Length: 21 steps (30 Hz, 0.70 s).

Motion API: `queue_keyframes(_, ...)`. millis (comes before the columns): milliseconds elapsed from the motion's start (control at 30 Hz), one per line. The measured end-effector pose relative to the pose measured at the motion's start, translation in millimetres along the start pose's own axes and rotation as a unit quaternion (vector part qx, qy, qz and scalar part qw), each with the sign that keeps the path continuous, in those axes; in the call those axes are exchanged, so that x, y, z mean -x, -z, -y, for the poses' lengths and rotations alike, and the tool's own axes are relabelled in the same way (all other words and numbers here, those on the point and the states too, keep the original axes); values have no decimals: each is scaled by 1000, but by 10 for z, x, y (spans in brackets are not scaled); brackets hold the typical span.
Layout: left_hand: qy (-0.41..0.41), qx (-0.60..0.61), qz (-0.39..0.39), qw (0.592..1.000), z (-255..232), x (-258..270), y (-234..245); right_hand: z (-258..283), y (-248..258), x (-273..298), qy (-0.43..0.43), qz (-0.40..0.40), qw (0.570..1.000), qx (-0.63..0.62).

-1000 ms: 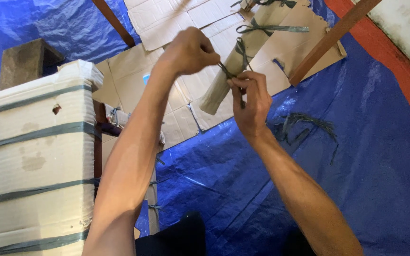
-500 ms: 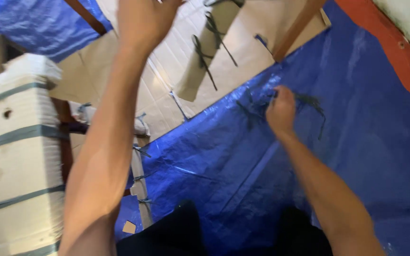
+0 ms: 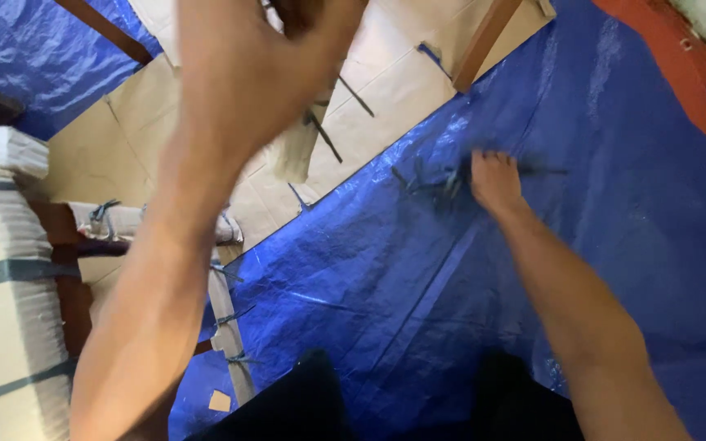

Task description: Wrapping chair legs with protective cardboard and securing them with plastic strips.

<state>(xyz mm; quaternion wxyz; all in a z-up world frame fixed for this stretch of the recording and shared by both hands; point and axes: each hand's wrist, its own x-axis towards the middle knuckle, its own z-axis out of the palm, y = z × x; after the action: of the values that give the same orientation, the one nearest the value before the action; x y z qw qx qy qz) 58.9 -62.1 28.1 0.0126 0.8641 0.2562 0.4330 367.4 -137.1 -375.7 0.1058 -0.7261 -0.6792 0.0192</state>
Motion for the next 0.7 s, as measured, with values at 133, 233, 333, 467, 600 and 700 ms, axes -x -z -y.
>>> queue_keyframes(133,18,170,93,981,-327,20,-216,-278,4,-187,21,128,991,-17)
queue_keyframes(233,39,152,211,965,-322,207,-566,-445,304,-427,56,167,983,-50)
queue_keyframes(333,96,107,352,925,-192,535,-906,-450,1000,-543,76,181,980,-38)
queue_keyframes(467,173,63,384,905,108,1101,-1306,-182,2090,-515,106,186,977,-21)
queue_keyframes(600,235,139,328,904,157,1232,-1481,-86,2435,-413,96,184,978,-36)
queue_keyframes(700,271,231,270,894,191,1314,-1650,-53,2454,-371,126,173,974,-77)
